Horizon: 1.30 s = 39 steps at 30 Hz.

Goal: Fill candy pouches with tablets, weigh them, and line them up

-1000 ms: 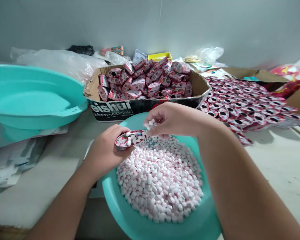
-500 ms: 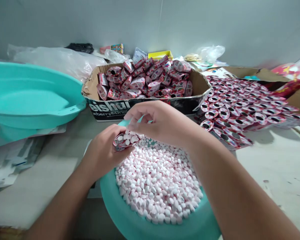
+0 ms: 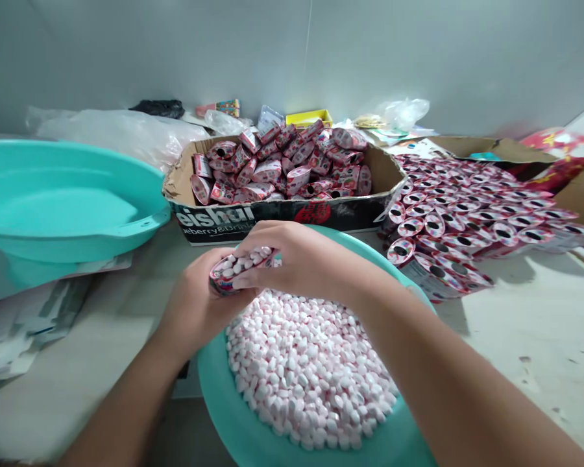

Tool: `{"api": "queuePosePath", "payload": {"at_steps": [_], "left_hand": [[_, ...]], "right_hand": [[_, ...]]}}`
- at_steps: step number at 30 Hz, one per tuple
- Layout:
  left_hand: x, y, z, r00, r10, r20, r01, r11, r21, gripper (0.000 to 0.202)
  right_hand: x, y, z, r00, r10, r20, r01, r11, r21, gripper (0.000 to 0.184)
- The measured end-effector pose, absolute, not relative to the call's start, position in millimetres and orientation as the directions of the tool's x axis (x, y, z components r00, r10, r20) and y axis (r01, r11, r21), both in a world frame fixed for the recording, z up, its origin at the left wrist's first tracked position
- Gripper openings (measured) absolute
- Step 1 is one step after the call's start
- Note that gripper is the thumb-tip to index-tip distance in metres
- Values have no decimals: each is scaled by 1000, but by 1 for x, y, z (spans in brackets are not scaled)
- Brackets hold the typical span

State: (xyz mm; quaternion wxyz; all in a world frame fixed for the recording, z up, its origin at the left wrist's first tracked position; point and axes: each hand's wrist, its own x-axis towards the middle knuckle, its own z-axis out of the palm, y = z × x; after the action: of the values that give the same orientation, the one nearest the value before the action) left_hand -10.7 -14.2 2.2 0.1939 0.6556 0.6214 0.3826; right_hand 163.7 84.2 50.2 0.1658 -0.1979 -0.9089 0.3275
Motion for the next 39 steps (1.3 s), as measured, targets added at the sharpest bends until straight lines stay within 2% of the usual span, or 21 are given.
{"api": "queuePosePath", "payload": {"at_steps": [3, 9, 14, 17, 23, 27, 30, 36, 39], "left_hand": [[-10, -14, 3, -92, 960, 263, 663, -138, 736, 26], [-9, -14, -1, -145, 952, 269, 682, -101, 725, 29], [-9, -14, -5, -109, 947, 302, 718, -135, 682, 33], [-9, -14, -4, -100, 949, 299, 752, -125, 648, 31], [-5, -14, 0, -117, 956, 268, 771, -82, 631, 21], [-5, -15, 2, -126, 957, 260, 770, -71, 634, 14], [-6, -14, 1, -128, 959, 252, 771, -64, 634, 12], [-6, -14, -4, -89, 953, 289, 837, -86, 540, 13], [-6, -15, -4, -91, 958, 273, 837, -74, 541, 12]], "right_hand": [[160, 83, 47, -859, 461, 225, 249, 758, -603, 24], [168, 79, 50, -761, 586, 278, 466, 792, -395, 34], [168, 73, 53, -769, 605, 204, 540, 787, -298, 17], [161, 62, 54, -767, 623, 153, 565, 770, -297, 14], [154, 44, 58, -786, 594, 172, 537, 794, -287, 13], [155, 48, 62, -782, 615, 101, 539, 748, -387, 12], [156, 52, 63, -761, 640, 102, 539, 712, -450, 7], [151, 51, 54, -766, 619, 172, 478, 728, -492, 27], [148, 50, 50, -774, 603, 190, 460, 743, -486, 29]]}}
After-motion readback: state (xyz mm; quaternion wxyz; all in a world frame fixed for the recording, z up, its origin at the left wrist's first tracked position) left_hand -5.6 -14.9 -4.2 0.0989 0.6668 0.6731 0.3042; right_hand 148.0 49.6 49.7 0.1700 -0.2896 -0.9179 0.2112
